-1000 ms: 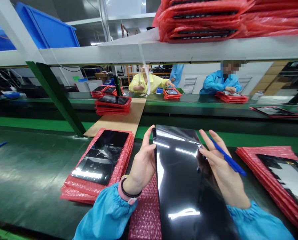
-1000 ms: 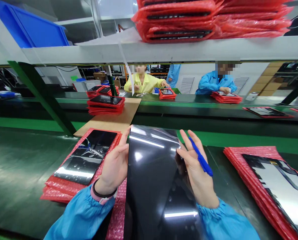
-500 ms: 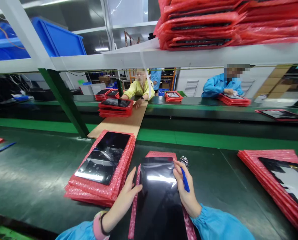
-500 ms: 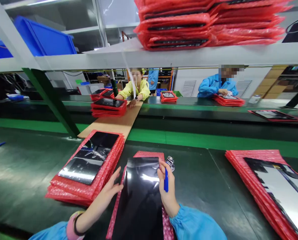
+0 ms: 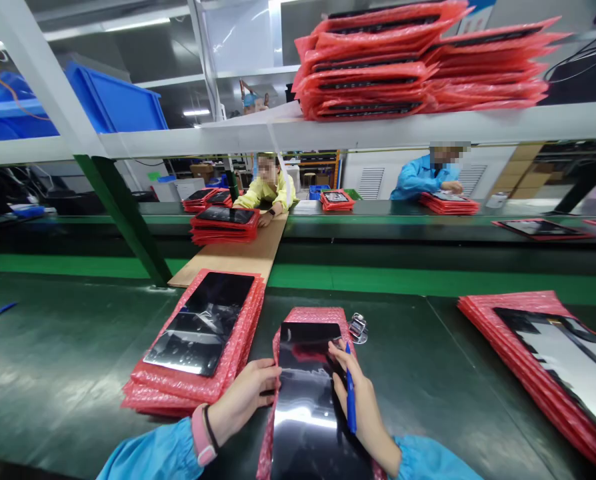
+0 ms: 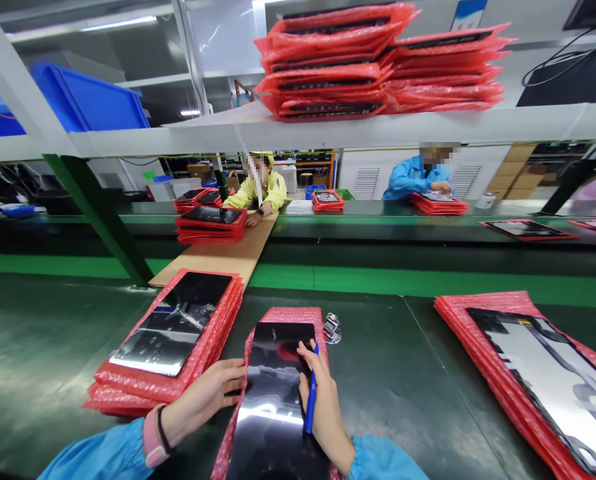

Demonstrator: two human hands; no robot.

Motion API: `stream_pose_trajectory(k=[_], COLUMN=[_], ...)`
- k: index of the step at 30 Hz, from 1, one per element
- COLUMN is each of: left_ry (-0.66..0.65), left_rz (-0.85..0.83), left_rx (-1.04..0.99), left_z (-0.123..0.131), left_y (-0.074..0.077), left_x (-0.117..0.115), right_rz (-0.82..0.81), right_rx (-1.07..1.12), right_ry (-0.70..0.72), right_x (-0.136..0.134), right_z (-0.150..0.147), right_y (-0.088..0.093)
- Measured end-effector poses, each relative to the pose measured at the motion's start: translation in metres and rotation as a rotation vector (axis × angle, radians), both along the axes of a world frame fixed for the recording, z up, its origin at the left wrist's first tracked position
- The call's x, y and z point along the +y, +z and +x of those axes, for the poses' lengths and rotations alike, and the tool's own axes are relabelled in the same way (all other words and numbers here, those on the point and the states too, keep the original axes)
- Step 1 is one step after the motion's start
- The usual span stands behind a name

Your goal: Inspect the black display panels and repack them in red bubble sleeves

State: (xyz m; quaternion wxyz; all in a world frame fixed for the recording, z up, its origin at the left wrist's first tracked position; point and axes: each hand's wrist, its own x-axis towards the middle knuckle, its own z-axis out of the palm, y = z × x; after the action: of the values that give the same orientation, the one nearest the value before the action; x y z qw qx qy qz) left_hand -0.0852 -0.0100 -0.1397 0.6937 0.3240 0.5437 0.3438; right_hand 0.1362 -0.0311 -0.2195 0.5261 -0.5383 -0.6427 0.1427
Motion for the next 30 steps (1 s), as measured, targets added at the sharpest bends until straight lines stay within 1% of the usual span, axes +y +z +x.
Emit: stream_pose_trajectory(k=[2,4,6,8,10,12,13,15,17,19,21,23,25,27,28,30], left_ry=[-0.059,-0.104,-0.129,-0.127,-0.117,-0.123,-0.13,-0.139,-0.142,-0.126,-0.081,-0.003,0.083,0.101,0.089,0.088], left_rz=[0.032,0.106,0.194,0.275,0.318,0.369,0.404,0.489,0.562,0.613,0.671,0.696,0.619,0.512,0.469,0.404], left_rx=[-0.01,-0.049,-0.098,-0.121,-0.112,-0.063,-0.028,0.038,0.099,0.147,0.194,0.218,0.223,0.169,0.136,0.085], left_z=[0.005,0.012,0.022,0.031,0.038,0.04,0.039,0.034,0.025,0.011,-0.008,-0.031,-0.057,-0.082,-0.095,-0.117], left_y=[0.004,0.01,0.016,0.02,0.023,0.025,0.027,0.033,0.043,0.056,0.07,0.085,0.098,0.104,0.104,0.099], left_x=[0.004,0.005,0.005,0.006,0.009,0.015,0.018,0.024,0.029,0.033,0.038,0.045,0.053,0.061,0.065,0.071], right_rz=[0.013,0.029,0.05,0.087,0.14,0.191,0.207,0.229,0.246,0.255,0.25,0.238,0.22,0.198,0.187,0.17], right_rx=[-0.001,-0.008,-0.017,-0.03,-0.047,-0.069,-0.085,-0.132,-0.191,-0.249,-0.302,-0.347,-0.382,-0.401,-0.404,-0.392], right_ry=[-0.019,-0.029,-0.028,-0.045,-0.104,-0.181,-0.205,-0.208,-0.188,-0.165,-0.142,-0.119,-0.099,-0.087,-0.086,-0.093], right_x=[-0.001,-0.004,-0.005,0.0,0.01,0.025,0.032,0.043,0.05,0.052,0.053,0.053,0.053,0.053,0.053,0.053], right_z=[-0.002,-0.004,-0.003,0.004,0.02,0.041,0.053,0.074,0.087,0.092,0.092,0.091,0.091,0.092,0.092,0.092], right_y=[0.004,0.009,0.013,0.017,0.018,0.019,0.019,0.018,0.018,0.018,0.018,0.019,0.02,0.019,0.019,0.017])
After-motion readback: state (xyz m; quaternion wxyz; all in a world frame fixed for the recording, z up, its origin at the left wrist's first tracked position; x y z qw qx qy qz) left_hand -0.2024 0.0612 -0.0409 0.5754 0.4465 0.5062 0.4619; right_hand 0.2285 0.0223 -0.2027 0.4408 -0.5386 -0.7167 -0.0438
